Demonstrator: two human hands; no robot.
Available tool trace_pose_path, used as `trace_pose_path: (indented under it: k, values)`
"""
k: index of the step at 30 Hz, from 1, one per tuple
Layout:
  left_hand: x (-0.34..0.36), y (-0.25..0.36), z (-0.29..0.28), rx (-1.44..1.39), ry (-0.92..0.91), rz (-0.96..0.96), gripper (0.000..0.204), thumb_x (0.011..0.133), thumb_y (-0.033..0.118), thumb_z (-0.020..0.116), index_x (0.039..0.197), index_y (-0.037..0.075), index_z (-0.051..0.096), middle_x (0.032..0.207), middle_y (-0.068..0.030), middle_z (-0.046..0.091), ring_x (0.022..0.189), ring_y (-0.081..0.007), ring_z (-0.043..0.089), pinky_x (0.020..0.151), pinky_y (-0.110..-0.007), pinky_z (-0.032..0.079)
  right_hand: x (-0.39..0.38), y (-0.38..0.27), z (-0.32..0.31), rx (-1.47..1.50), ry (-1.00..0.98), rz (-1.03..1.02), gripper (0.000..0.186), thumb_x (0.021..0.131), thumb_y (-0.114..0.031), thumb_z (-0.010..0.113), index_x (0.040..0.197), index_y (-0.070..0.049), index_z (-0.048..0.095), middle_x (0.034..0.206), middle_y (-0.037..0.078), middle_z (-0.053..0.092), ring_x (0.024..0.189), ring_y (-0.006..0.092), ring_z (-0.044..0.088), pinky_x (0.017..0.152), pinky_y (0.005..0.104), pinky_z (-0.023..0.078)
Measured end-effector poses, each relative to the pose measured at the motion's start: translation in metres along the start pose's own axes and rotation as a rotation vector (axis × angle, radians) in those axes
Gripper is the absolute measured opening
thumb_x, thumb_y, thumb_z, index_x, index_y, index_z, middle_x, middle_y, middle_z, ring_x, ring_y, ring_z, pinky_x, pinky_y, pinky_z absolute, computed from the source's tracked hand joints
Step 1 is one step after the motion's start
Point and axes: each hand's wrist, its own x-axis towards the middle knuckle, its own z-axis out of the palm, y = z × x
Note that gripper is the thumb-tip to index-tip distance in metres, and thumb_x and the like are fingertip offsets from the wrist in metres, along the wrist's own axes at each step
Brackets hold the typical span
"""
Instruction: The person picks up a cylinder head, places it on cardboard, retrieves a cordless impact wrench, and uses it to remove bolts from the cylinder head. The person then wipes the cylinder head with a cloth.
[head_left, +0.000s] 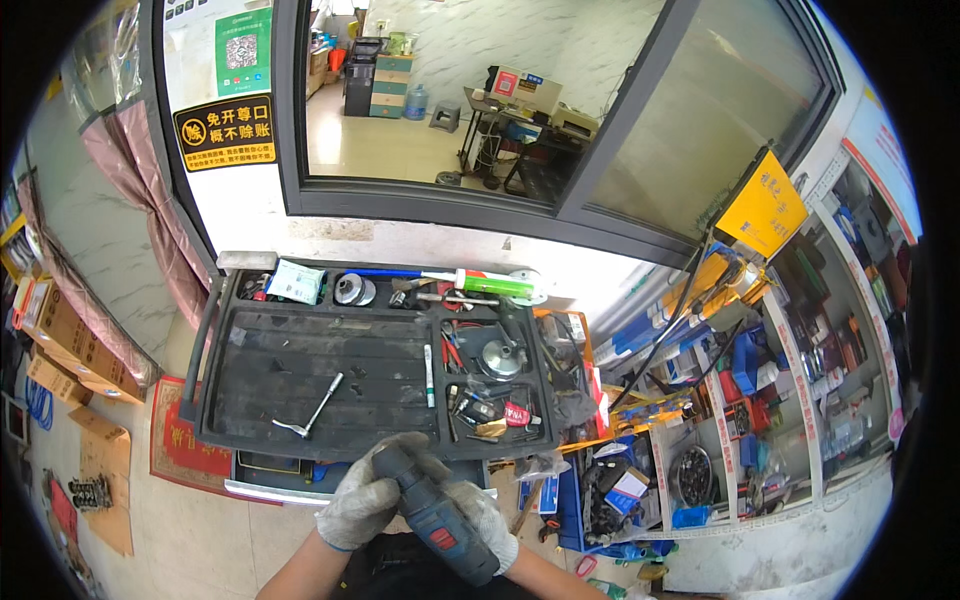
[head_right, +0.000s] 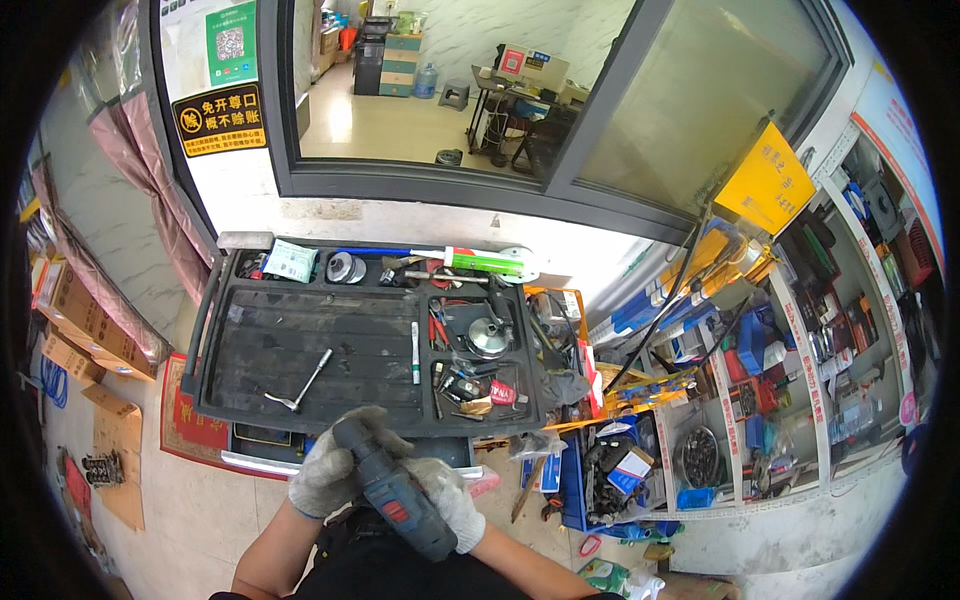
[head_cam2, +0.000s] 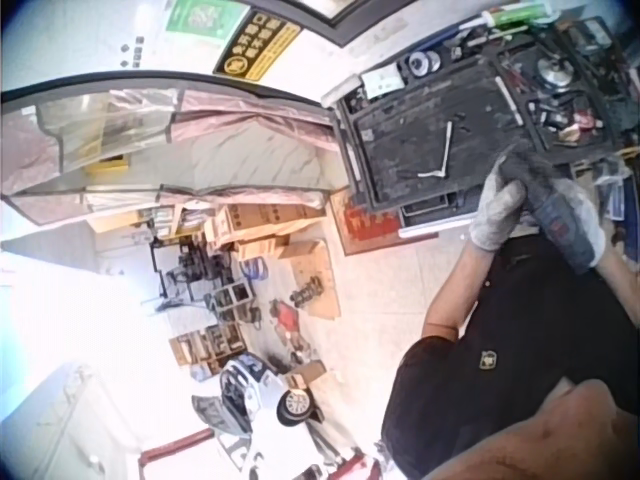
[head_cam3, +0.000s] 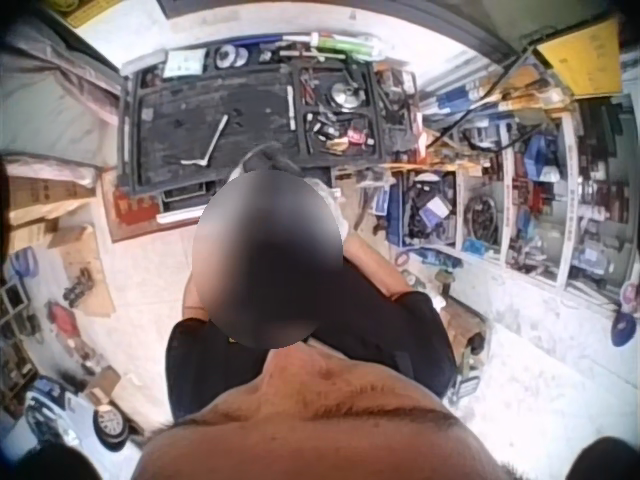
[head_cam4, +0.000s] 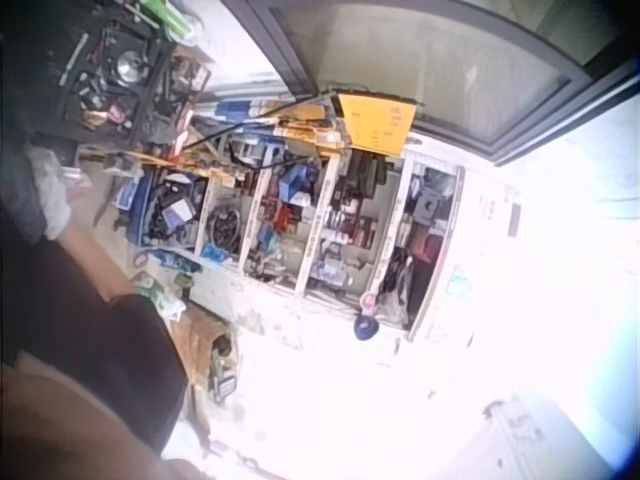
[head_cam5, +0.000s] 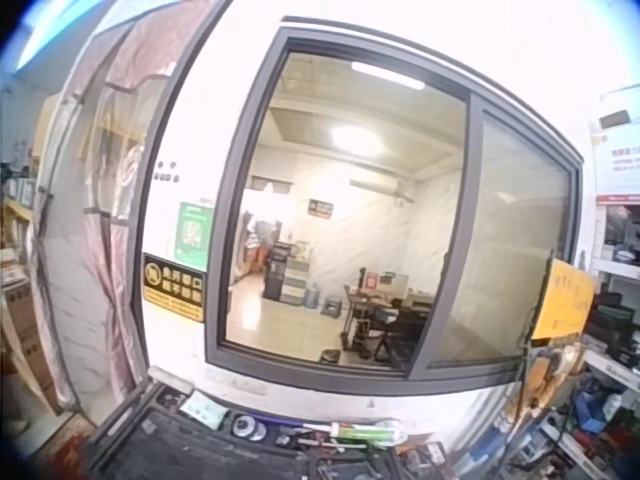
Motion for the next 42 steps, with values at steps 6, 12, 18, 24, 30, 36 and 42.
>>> trace_pose_path:
  k: [6, 12, 18, 24, 30, 36, 42]
  values:
    - [-0.002, -0.011, 0.007, 0.186, 0.231, 0.174, 0.087, 0.088, 0.045, 0.082, 0.151, 0.0, 0.042, 0.126, -0.0188, 0.068, 0.122, -0.0356, 0.064, 0.105, -0.053, 0.05, 0.014, -0.02, -0.011, -0.096, 0.016, -0.087, 0.045, 0.084, -0.022, 0.078, 0.125, -0.004, 0.068, 0.116, 0.017, 0.073, 0.105, 0.0335, 0.07, 0.095, 0.0424, 0.055]
    - [-0.006, 0.057, 0.028, 2.019, -0.119, 0.627, 0.05, 0.075, 0.019, 0.077, 0.12, 0.002, 0.066, 0.114, -0.0163, 0.068, 0.107, -0.032, 0.068, 0.101, -0.049, 0.054, 0.023, -0.033, -0.034, -0.027, -0.201, -0.022, 0.047, 0.086, -0.023, 0.077, 0.127, -0.002, 0.065, 0.114, 0.016, 0.072, 0.106, 0.0327, 0.07, 0.096, 0.0402, 0.055]
    - [0.024, 0.048, 0.024, 1.976, -0.28, 0.748, 0.026, 0.069, 0.02, 0.077, 0.093, 0.012, 0.068, 0.083, -0.0056, 0.069, 0.085, -0.0241, 0.071, 0.086, -0.047, 0.055, 0.015, -0.051, -0.035, 0.372, -0.238, 0.275, 0.05, 0.088, -0.022, 0.072, 0.131, 0.001, 0.061, 0.111, 0.02, 0.071, 0.098, 0.035, 0.072, 0.092, 0.0419, 0.056]
    - [0.033, 0.069, 0.041, 1.969, -0.674, -0.476, 0.032, 0.075, 0.032, 0.077, 0.098, 0.01, 0.068, 0.084, -0.013, 0.071, 0.086, -0.0302, 0.072, 0.09, -0.042, 0.055, 0.05, -0.039, -0.061, -0.393, -0.577, -0.149, 0.058, 0.081, -0.024, 0.073, 0.132, 0.001, 0.06, 0.107, 0.023, 0.072, 0.101, 0.0391, 0.072, 0.091, 0.0442, 0.056]
    - [0.025, 0.03, 0.014, 2.029, -0.236, 0.743, 0.039, 0.069, 0.022, 0.08, 0.104, 0.011, 0.068, 0.091, -0.0047, 0.073, 0.088, -0.0255, 0.073, 0.086, -0.043, 0.056, 0.014, -0.006, -0.041, 0.29, -0.304, 0.031, 0.045, 0.087, -0.017, 0.08, 0.127, -0.006, 0.065, 0.113, 0.012, 0.073, 0.105, 0.0255, 0.073, 0.092, 0.0365, 0.057]
    - [0.029, 0.048, 0.006, 1.987, -0.496, -0.019, 0.04, 0.074, 0.034, 0.08, 0.103, 0.01, 0.068, 0.084, -0.013, 0.072, 0.079, -0.0356, 0.072, 0.074, -0.048, 0.057, 0.041, -0.03, -0.051, -0.122, -0.416, -0.038, 0.042, 0.086, -0.017, 0.075, 0.125, -0.004, 0.065, 0.106, 0.015, 0.075, 0.099, 0.0329, 0.074, 0.091, 0.0388, 0.057]
    - [0.033, 0.056, 0.026, 1.818, -0.666, -0.467, 0.041, 0.08, 0.036, 0.075, 0.11, 0.009, 0.066, 0.091, -0.0193, 0.073, 0.087, -0.0382, 0.072, 0.081, -0.05, 0.056, 0.049, -0.016, -0.06, -0.369, -0.531, -0.21, 0.05, 0.084, -0.021, 0.072, 0.13, -0.003, 0.064, 0.109, 0.018, 0.074, 0.102, 0.036, 0.072, 0.09, 0.0429, 0.057]
